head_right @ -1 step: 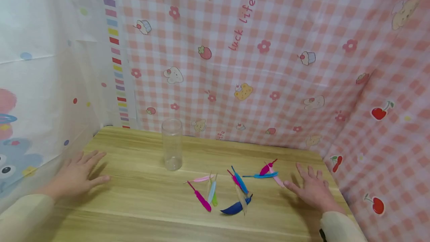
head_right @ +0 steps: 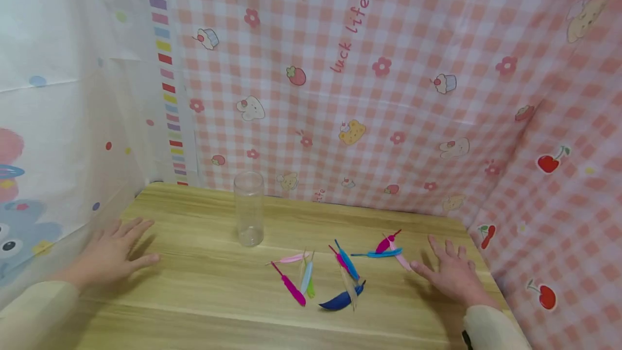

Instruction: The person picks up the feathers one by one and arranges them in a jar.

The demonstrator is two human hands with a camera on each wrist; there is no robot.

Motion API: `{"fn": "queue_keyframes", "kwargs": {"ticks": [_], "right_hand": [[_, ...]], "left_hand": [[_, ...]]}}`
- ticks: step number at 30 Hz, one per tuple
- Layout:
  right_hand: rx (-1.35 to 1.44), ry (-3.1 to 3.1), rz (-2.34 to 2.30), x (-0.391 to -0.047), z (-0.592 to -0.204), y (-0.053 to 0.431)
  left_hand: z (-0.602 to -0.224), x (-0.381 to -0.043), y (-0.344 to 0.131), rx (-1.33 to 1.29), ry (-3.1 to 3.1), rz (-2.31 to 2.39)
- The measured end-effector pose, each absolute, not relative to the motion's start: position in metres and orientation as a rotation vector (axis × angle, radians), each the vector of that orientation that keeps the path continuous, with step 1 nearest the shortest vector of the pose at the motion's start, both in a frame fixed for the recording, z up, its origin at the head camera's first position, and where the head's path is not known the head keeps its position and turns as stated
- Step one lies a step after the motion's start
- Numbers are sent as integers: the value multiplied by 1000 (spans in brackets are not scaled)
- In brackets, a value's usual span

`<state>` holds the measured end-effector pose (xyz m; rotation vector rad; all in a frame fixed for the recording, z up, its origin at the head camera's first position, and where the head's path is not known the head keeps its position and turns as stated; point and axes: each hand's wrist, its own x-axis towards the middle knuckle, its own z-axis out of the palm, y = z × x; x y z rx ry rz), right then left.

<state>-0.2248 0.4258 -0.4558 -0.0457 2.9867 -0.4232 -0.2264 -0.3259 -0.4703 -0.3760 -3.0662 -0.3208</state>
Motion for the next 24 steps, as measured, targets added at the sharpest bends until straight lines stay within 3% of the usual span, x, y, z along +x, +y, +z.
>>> {"fn": "queue_keyframes", "kwargs": {"ticks": [11,24], "right_hand": [[-74,2980,-461,-226,-459,415],[-13,2829,-500,-238,-458,394]], "left_hand": [[-470,-229,-308,-412,-2971,-452],[-453,-251,-224,-227,-2810,-1215]]}}
